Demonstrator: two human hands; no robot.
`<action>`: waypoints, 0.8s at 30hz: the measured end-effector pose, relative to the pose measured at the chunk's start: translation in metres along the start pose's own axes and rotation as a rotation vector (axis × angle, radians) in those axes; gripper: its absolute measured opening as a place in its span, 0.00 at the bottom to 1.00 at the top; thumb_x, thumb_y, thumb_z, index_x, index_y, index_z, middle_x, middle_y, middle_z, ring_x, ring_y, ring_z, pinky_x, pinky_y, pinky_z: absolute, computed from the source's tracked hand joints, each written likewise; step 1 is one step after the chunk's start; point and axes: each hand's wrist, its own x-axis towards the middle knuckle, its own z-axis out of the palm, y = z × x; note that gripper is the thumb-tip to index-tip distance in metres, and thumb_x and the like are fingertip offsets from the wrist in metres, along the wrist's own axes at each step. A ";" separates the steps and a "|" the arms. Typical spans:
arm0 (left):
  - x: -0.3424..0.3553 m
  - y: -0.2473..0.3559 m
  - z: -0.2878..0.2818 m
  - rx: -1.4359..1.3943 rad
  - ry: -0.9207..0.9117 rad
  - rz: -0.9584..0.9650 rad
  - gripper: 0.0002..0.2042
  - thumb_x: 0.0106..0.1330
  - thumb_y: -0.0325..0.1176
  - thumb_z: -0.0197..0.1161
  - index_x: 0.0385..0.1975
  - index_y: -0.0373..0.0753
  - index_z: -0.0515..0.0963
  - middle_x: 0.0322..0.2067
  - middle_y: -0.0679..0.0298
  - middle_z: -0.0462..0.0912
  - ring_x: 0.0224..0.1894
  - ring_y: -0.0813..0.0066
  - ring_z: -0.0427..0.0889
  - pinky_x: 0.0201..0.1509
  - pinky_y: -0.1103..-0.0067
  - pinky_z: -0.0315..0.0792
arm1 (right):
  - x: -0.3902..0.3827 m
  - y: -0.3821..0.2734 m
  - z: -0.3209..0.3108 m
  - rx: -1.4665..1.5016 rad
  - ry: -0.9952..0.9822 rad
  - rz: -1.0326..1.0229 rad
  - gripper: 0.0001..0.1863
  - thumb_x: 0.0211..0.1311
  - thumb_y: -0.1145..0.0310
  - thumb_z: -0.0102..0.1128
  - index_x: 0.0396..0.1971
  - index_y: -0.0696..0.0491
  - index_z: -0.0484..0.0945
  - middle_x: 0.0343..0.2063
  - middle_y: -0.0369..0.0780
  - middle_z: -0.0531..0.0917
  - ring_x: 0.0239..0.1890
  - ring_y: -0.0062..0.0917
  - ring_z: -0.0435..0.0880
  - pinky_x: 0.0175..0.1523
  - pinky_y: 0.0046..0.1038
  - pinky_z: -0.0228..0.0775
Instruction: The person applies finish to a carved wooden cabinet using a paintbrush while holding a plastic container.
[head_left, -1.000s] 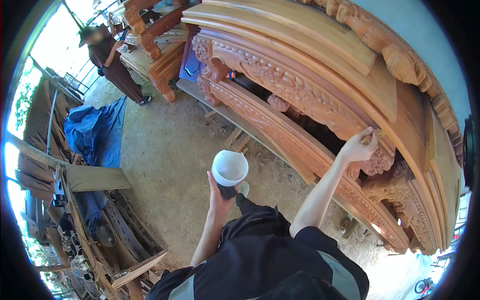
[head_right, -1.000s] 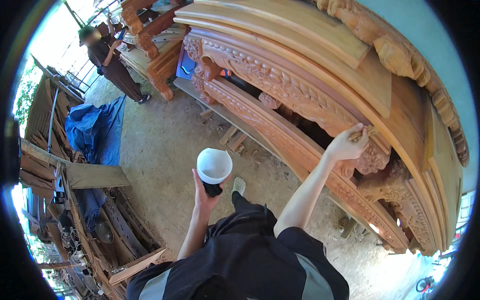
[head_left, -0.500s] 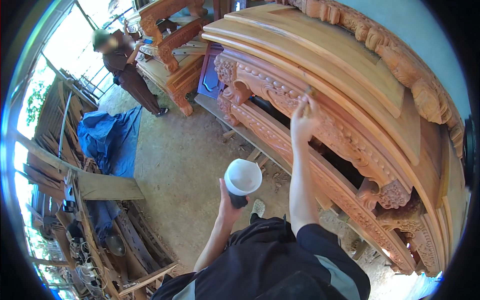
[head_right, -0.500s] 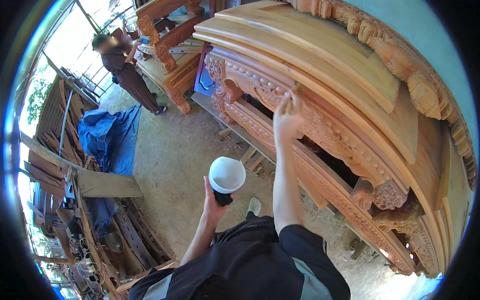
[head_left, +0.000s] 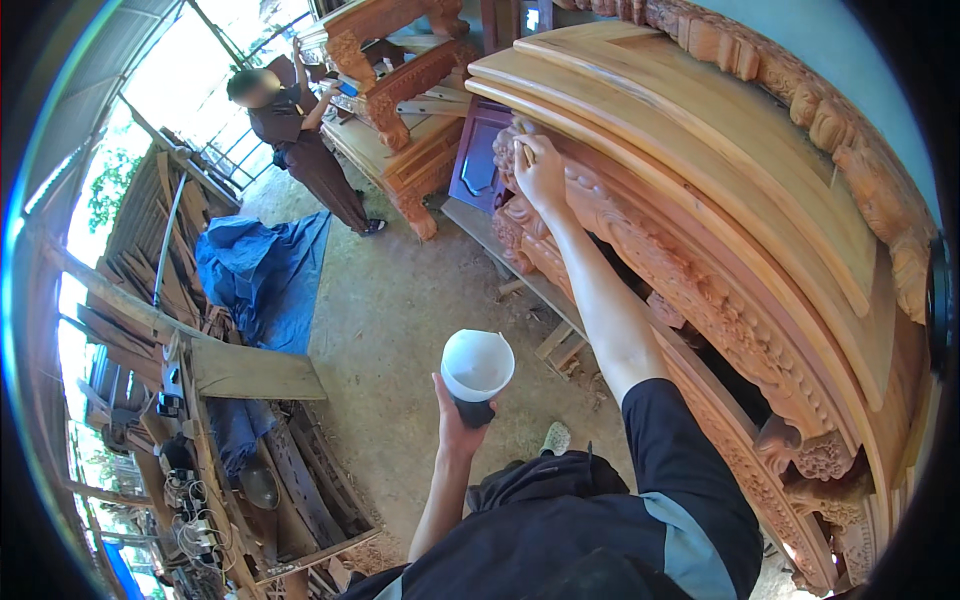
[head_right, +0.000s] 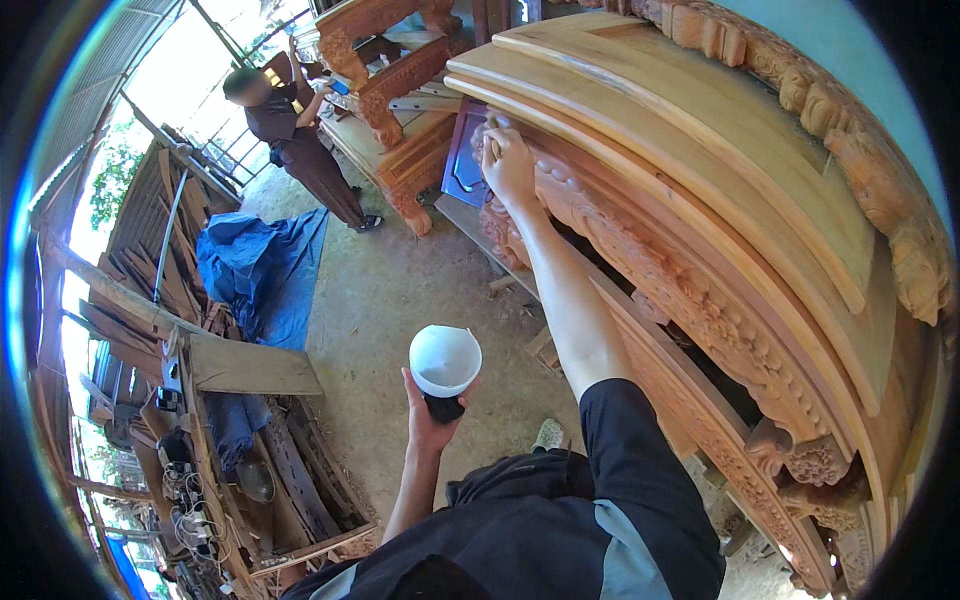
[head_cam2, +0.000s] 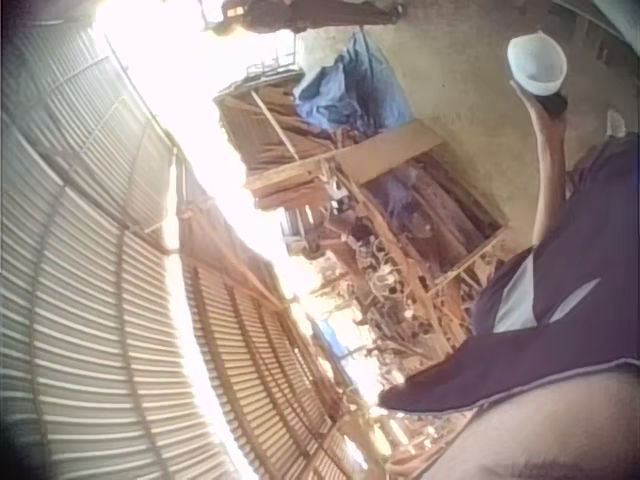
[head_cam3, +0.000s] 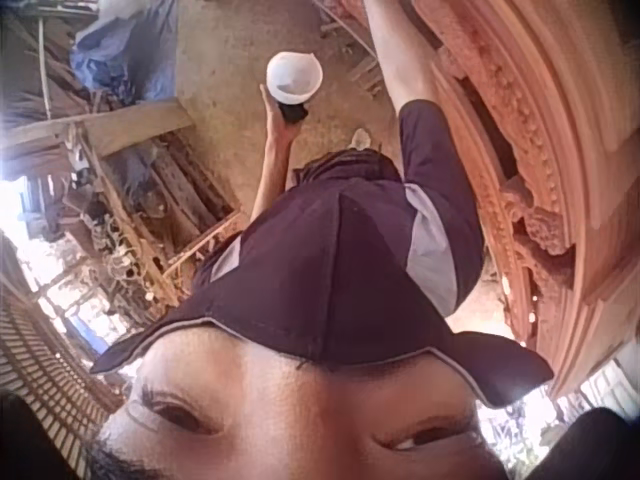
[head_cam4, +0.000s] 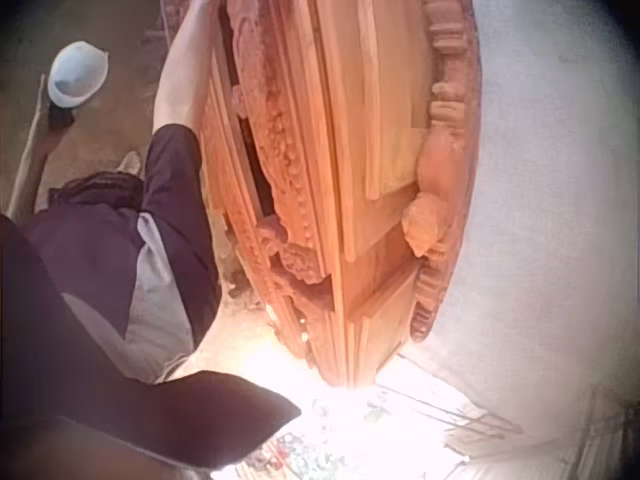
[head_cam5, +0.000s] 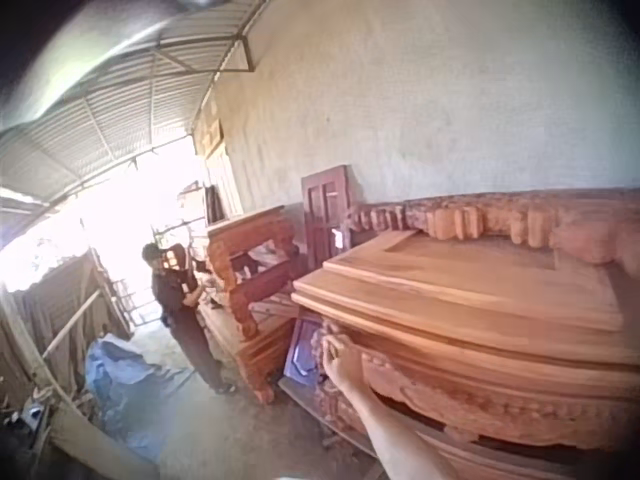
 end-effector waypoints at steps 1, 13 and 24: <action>0.000 0.002 0.000 0.000 0.006 0.000 0.36 0.71 0.69 0.43 0.68 0.48 0.64 0.59 0.60 0.76 0.57 0.56 0.79 0.38 0.74 0.77 | 0.003 -0.001 0.004 0.122 0.054 -0.089 0.06 0.66 0.70 0.60 0.39 0.55 0.83 0.35 0.48 0.84 0.39 0.46 0.84 0.44 0.40 0.76; 0.058 0.007 0.027 0.065 -0.040 -0.181 0.36 0.71 0.69 0.44 0.67 0.47 0.65 0.59 0.59 0.76 0.55 0.49 0.80 0.35 0.74 0.75 | -0.122 -0.009 -0.211 -0.204 0.416 -0.074 0.08 0.66 0.76 0.62 0.44 0.59 0.83 0.38 0.44 0.88 0.39 0.31 0.88 0.44 0.29 0.76; 0.097 -0.005 0.053 0.170 -0.177 -0.358 0.34 0.71 0.69 0.45 0.62 0.46 0.70 0.49 0.62 0.81 0.42 0.66 0.81 0.36 0.73 0.75 | -0.233 -0.035 -0.499 -1.124 1.099 0.100 0.09 0.69 0.75 0.58 0.40 0.65 0.83 0.38 0.46 0.88 0.42 0.33 0.88 0.51 0.30 0.81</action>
